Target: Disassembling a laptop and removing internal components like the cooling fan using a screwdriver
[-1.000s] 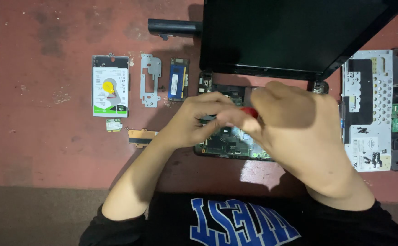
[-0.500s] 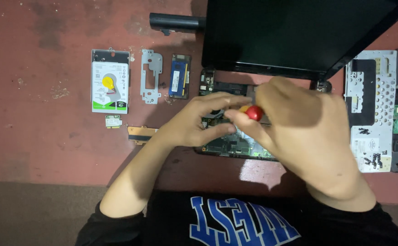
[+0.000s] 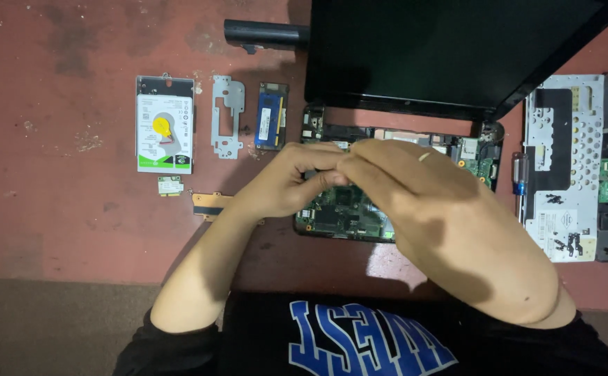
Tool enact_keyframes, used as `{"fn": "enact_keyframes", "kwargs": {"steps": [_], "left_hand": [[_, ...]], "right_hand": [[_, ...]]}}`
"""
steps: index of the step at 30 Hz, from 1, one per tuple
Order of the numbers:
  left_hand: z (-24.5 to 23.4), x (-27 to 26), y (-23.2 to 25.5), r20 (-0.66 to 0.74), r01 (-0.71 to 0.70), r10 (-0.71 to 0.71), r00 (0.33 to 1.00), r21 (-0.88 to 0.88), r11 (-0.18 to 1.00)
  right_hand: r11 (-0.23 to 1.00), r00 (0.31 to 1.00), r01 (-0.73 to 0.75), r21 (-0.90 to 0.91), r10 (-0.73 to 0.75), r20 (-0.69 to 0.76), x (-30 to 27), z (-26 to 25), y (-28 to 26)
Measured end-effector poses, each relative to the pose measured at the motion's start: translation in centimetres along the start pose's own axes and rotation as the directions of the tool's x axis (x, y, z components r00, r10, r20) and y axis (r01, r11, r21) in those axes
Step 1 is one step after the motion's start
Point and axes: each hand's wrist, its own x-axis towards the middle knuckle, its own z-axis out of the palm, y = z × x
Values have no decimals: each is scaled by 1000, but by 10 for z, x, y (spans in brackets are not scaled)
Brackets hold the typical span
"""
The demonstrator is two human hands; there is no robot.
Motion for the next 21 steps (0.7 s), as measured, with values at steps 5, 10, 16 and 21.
{"fn": "enact_keyframes", "kwargs": {"steps": [5,10,16,21], "left_hand": [[1,2,15,-35,-1,-1,999,-55,998],[7,4,8,-135,-50,57,989,48,998],[1,0,-1,-118,-27,30,993,28,999],[1,0,2,-11,-4,4,1000,-29,1000]], "right_hand": [[989,990,-109,-99,99,-99,-13,10,10],[902,967,-231,-365,170,-190,-10,33,9],[972,984,-113,-208,80,-159,-11,9,14],[971,995,84,222,-72,-63,-16,7,22]]}}
